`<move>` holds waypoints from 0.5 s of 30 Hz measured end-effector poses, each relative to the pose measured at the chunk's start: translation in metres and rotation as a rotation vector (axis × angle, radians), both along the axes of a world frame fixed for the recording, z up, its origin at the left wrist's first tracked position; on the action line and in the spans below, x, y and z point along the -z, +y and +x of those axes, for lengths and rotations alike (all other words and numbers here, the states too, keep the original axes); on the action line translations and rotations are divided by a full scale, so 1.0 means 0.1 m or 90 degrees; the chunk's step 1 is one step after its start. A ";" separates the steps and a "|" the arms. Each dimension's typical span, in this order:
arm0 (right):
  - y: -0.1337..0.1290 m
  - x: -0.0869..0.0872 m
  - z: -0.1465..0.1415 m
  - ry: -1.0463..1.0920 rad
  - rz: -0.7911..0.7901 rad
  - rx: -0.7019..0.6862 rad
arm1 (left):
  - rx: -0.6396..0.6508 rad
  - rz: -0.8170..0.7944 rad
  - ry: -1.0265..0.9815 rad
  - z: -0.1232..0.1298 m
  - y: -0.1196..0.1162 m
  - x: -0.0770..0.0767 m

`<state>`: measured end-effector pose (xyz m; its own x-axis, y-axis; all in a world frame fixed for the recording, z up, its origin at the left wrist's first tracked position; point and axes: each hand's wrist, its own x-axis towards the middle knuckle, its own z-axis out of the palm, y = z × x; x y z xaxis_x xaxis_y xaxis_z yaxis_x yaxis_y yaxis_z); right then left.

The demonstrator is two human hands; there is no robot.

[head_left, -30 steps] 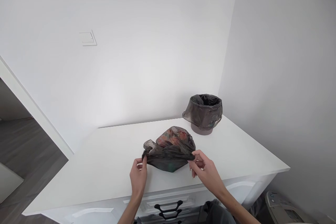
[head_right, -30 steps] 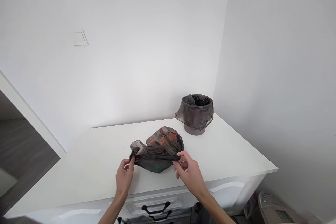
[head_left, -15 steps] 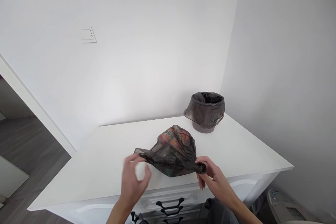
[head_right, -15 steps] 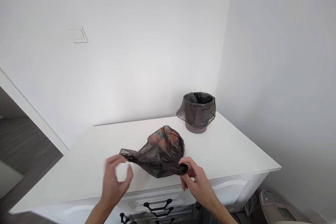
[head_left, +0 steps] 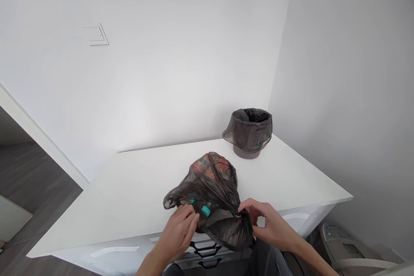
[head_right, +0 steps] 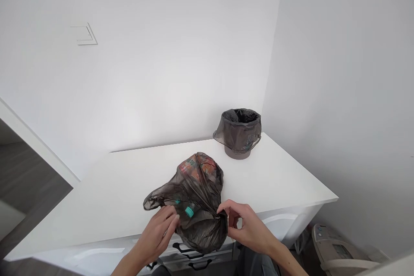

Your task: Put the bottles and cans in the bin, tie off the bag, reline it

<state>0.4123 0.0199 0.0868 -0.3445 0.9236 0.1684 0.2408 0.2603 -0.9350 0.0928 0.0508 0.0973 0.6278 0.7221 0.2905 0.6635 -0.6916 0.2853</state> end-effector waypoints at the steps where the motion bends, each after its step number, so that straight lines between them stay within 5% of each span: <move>1: 0.02 0.03 0.03 -0.002 -0.002 -0.007 | 0.001 0.007 -0.008 -0.02 -0.05 0.04; 5: 0.24 0.17 0.17 0.092 -0.063 -0.007 | -0.004 -0.004 -0.047 -0.06 -0.10 0.14; 11: 0.89 0.54 0.39 0.148 -0.070 0.226 | -0.105 -0.011 -0.109 0.04 0.12 0.07; 15: 1.17 0.78 0.45 0.074 -0.043 0.296 | -0.141 -0.014 -0.139 0.03 0.21 0.20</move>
